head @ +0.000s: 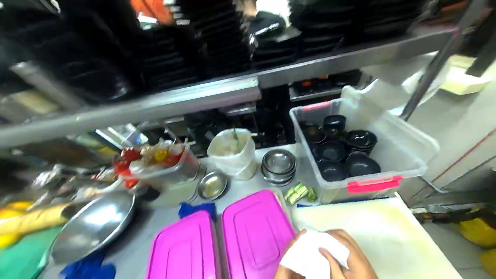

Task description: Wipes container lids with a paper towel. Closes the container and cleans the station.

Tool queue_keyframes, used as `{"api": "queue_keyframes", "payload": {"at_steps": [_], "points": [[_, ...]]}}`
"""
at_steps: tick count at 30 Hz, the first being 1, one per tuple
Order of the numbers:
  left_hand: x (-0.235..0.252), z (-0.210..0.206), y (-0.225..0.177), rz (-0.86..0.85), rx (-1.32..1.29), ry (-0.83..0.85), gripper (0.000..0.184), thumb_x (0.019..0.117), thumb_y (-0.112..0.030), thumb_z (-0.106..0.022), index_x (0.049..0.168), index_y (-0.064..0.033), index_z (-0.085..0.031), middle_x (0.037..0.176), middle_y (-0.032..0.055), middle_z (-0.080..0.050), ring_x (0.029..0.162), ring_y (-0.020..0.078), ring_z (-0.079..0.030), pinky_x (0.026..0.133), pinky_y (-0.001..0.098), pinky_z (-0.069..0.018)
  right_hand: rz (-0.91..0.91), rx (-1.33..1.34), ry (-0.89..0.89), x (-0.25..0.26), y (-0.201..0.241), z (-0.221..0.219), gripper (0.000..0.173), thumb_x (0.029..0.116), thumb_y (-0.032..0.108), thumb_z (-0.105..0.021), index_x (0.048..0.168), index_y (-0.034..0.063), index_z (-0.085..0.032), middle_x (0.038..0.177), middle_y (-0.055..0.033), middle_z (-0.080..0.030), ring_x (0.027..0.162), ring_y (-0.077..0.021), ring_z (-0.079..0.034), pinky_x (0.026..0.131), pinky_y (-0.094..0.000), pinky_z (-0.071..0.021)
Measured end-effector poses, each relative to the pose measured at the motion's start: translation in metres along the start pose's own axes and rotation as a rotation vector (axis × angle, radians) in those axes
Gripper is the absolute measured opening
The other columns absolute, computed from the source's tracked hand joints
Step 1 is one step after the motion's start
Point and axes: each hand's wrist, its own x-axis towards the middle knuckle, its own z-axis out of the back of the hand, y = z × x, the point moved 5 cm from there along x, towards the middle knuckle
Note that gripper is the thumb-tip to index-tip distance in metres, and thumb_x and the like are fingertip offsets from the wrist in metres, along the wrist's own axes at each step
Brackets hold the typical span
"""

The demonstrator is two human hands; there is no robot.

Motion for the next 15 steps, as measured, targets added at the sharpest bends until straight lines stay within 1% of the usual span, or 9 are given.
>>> {"api": "queue_keyframes", "payload": {"at_steps": [2,4,6,8,9,11,12,14,15], "points": [[-0.009,-0.007,0.016,-0.002,0.001,0.066,0.081,0.0890,-0.003,-0.069,0.156,0.0019,-0.024,0.148,0.0043,-0.054,0.130,0.0122,-0.056,0.110,0.0371,-0.0479,0.090,-0.189,0.099,-0.010,-0.012,-0.001,0.035,0.0916,0.012,-0.067,0.125,0.0012,-0.066,0.117,-0.0199,-0.065,0.114,-0.0273,-0.062,0.100,-0.0408,-0.0527],[-0.017,-0.011,0.023,-0.027,0.127,0.161,0.089,0.0859,-0.006,-0.073,0.157,0.0065,-0.021,0.159,0.0154,-0.039,0.141,0.0196,-0.046,0.116,0.0419,-0.0430,0.138,-0.189,0.185,-0.018,-0.017,-0.007,0.045,0.0884,0.014,-0.069,0.131,0.0020,-0.060,0.125,-0.0221,-0.060,0.120,-0.0272,-0.059,0.103,-0.0393,-0.0511],[-0.022,-0.007,0.025,-0.081,0.300,0.151,0.070,0.0870,-0.003,-0.069,0.150,0.0072,-0.040,0.158,0.0227,-0.037,0.144,0.0262,-0.044,0.115,0.0457,-0.0446,0.163,-0.096,0.259,-0.023,-0.021,-0.012,0.053,0.0933,0.022,-0.069,0.141,0.0079,-0.049,0.141,-0.0210,-0.051,0.132,-0.0228,-0.053,0.109,-0.0369,-0.0482],[-0.028,0.004,0.023,-0.143,0.380,0.047,0.042,0.0889,0.002,-0.060,0.131,0.0021,-0.065,0.153,0.0216,-0.047,0.142,0.0286,-0.047,0.115,0.0455,-0.0450,0.137,0.064,0.329,-0.025,-0.022,-0.015,0.061,0.0941,0.022,-0.068,0.149,0.0181,-0.043,0.156,-0.0181,-0.041,0.134,-0.0221,-0.054,0.105,-0.0383,-0.0536],[-0.030,0.014,0.022,-0.157,0.364,-0.018,0.035,0.0897,0.004,-0.059,0.122,-0.0001,-0.072,0.152,0.0207,-0.049,0.142,0.0292,-0.046,0.116,0.0456,-0.0439,0.105,0.170,0.344,-0.025,-0.021,-0.016,0.062,0.0946,0.022,-0.069,0.151,0.0222,-0.043,0.160,-0.0168,-0.038,0.134,-0.0254,-0.055,0.102,-0.0428,-0.0568],[-0.035,0.035,0.017,-0.157,0.264,-0.191,0.017,0.0947,-0.004,-0.063,0.105,-0.0051,-0.077,0.149,0.0182,-0.053,0.142,0.0297,-0.047,0.115,0.0454,-0.0437,0.062,0.297,0.386,-0.025,-0.018,-0.019,0.065,0.0967,0.031,-0.071,0.154,0.0339,-0.041,0.166,-0.0105,-0.030,0.139,-0.0291,-0.052,0.103,-0.0487,-0.0566],[-0.038,0.043,0.016,-0.139,0.209,-0.275,0.014,0.0954,-0.007,-0.063,0.098,-0.0070,-0.077,0.149,0.0175,-0.054,0.142,0.0297,-0.047,0.115,0.0452,-0.0439,0.071,0.296,0.430,-0.026,-0.014,-0.023,0.067,0.0961,0.038,-0.072,0.155,0.0352,-0.040,0.168,-0.0103,-0.027,0.143,-0.0292,-0.048,0.107,-0.0494,-0.0541],[-0.043,0.053,0.017,-0.054,0.080,-0.417,0.018,0.0940,-0.001,-0.057,0.092,-0.0044,-0.075,0.146,0.0161,-0.057,0.139,0.0270,-0.051,0.111,0.0432,-0.0468,0.162,0.176,0.582,-0.032,-0.002,-0.040,0.069,0.0978,0.046,-0.067,0.157,0.0238,-0.040,0.167,-0.0197,-0.025,0.151,-0.0311,-0.036,0.119,-0.0502,-0.0412],[-0.046,0.054,0.020,0.004,-0.024,-0.479,0.022,0.0917,0.005,-0.052,0.094,-0.0010,-0.073,0.140,0.0142,-0.061,0.132,0.0233,-0.056,0.107,0.0406,-0.0503,0.215,0.100,0.652,-0.036,0.003,-0.052,0.063,0.1003,0.047,-0.062,0.155,0.0203,-0.045,0.165,-0.0239,-0.029,0.153,-0.0336,-0.030,0.123,-0.0516,-0.0345]]}}
